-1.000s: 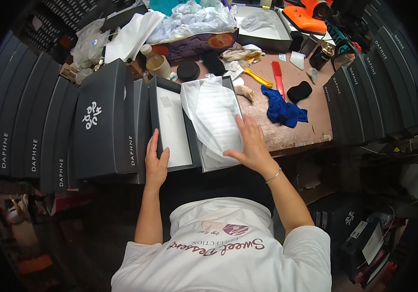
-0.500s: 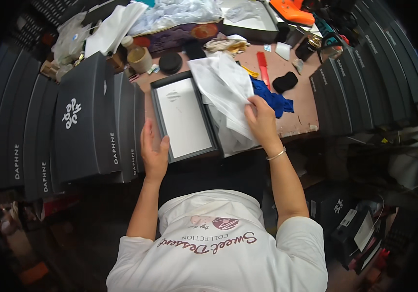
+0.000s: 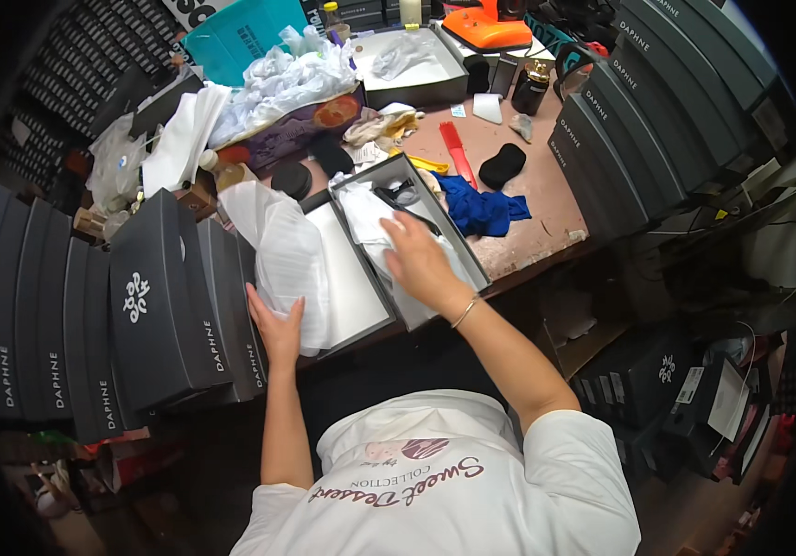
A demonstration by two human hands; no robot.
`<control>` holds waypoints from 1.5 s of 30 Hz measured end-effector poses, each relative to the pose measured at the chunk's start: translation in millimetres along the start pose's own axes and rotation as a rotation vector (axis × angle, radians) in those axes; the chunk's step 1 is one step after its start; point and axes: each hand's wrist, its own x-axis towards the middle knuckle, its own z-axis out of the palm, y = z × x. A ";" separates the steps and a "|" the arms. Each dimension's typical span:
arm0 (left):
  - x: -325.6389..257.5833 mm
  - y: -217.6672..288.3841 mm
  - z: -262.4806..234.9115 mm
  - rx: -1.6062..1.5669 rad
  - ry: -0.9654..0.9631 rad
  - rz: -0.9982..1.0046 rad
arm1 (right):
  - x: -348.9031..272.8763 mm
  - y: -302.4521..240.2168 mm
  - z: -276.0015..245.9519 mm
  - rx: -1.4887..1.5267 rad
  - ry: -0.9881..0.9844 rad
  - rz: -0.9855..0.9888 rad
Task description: The recorder is inspecting, wrapping, and placing high-heeled shoes into branded shoe boxes.
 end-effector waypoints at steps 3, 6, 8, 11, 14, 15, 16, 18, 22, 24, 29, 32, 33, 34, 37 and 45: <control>3.6 59.3 -8.8 0.195 0.079 0.240 | -7.1 55.3 2.9 -0.106 -0.166 0.038; 3.1 75.7 -8.2 0.204 -0.184 0.439 | -16.8 56.4 12.4 -0.283 -0.184 0.008; 6.0 62.3 6.5 0.091 -0.310 0.482 | -17.9 38.9 16.6 -0.271 -0.138 -0.089; 15.0 84.7 16.3 0.189 -0.392 0.600 | -37.2 15.7 23.9 -0.082 -0.172 -0.144; 30.5 93.5 42.0 0.180 -0.483 0.713 | -46.3 -4.1 8.7 0.092 -0.214 -0.158; 37.7 80.6 56.9 0.157 -0.544 0.737 | -47.7 -2.6 0.4 0.191 -0.269 -0.088; 42.9 69.1 69.4 0.134 -0.600 0.763 | -46.9 -0.6 -8.7 0.287 -0.323 -0.020; 47.8 62.5 68.3 -0.129 -0.425 0.649 | -32.6 3.7 -26.1 0.289 -0.024 0.019; 48.7 63.9 29.2 -0.394 -0.034 0.263 | -12.0 53.1 -42.9 0.064 -0.056 0.106; 59.5 35.8 20.6 -0.163 -0.037 0.245 | -15.1 53.8 -31.9 -0.132 -0.316 0.078; 42.1 -24.6 54.9 0.521 -0.289 0.437 | 5.4 45.7 -0.5 -0.298 -0.380 0.221; 37.1 -19.7 64.4 0.496 -0.364 0.417 | 13.8 61.4 -10.7 -0.164 -0.138 0.151; 39.6 -21.4 64.0 0.430 -0.342 0.381 | 17.1 63.9 -22.8 -0.088 0.010 0.082; 41.7 -22.9 63.3 0.365 -0.322 0.344 | 20.3 61.7 -37.0 -0.024 0.009 0.186; 44.1 -16.3 47.4 -0.051 -0.158 0.207 | 18.8 60.9 -69.3 0.168 -0.001 0.374; 37.9 79.7 -19.8 -0.167 -0.014 0.496 | 16.4 60.8 -78.2 0.607 -0.012 0.397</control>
